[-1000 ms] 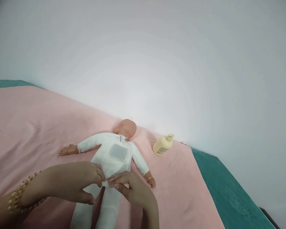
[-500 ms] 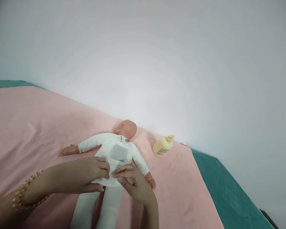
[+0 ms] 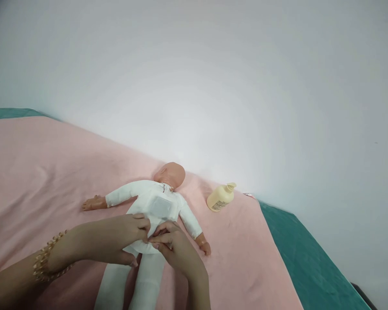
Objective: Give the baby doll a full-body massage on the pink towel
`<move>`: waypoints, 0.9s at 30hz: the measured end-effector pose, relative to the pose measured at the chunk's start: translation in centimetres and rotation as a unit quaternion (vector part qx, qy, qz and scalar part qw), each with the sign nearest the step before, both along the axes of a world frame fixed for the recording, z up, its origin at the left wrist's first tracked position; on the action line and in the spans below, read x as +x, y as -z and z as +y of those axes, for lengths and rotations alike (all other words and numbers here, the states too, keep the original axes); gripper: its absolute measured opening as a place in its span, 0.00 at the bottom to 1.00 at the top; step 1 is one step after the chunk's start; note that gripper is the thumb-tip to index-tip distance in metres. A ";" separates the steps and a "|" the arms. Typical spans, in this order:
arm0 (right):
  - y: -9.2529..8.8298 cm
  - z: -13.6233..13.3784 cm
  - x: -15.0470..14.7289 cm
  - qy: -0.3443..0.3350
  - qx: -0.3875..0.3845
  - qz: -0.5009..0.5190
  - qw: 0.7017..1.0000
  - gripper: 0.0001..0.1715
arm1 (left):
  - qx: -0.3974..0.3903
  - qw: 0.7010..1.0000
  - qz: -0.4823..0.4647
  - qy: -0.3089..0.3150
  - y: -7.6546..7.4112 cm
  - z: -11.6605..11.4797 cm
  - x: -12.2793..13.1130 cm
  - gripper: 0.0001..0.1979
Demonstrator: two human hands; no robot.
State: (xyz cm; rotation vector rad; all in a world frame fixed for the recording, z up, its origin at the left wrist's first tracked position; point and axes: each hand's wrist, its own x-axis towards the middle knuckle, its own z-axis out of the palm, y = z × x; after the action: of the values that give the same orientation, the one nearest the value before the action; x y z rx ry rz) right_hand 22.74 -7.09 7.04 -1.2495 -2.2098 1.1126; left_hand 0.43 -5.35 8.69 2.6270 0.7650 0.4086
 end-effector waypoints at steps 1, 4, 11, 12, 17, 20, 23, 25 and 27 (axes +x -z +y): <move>0.0 0.0 0.0 0.001 0.001 -0.001 1.000 0.12 | 0.002 1.000 -0.002 0.000 0.0 0.0 0.0 0.11; -0.1 0.0 0.2 0.011 0.004 0.013 1.000 0.12 | 0.005 1.000 0.020 0.003 -0.6 0.0 0.0 0.09; -0.1 0.1 -0.1 0.073 0.024 0.082 0.994 0.13 | 0.031 0.998 0.037 -0.027 -2.3 -0.2 -0.6 0.10; -0.1 0.2 -0.2 0.078 0.030 0.085 0.993 0.13 | 0.030 0.998 0.051 -0.030 -2.4 -0.3 -0.6 0.11; 0.3 0.5 -0.4 0.083 0.054 0.061 0.993 0.13 | 0.039 0.997 0.060 -0.029 -1.8 -0.1 -0.4 0.16; 0.5 0.6 -0.3 0.074 0.051 0.051 0.995 0.12 | 0.041 0.998 0.037 -0.031 -1.1 0.1 -0.3 0.17; 0.6 0.7 -0.3 0.071 0.055 0.042 0.995 0.12 | 0.024 0.999 0.033 -0.031 -0.9 0.3 -0.2 0.16; 0.7 0.7 -0.4 0.072 0.066 0.037 0.994 0.12 | 0.012 0.999 0.023 -0.028 -1.1 0.3 -0.4 0.14; 0.7 0.7 -0.5 0.073 0.076 0.039 0.994 0.12 | -0.003 1.000 0.021 -0.022 -1.4 0.3 -0.7 0.14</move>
State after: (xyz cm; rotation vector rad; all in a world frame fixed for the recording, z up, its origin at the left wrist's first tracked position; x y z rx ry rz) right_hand 22.21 -6.43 6.32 -1.2583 -2.0670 0.9034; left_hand -0.29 -5.01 10.04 2.6243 0.8376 0.3638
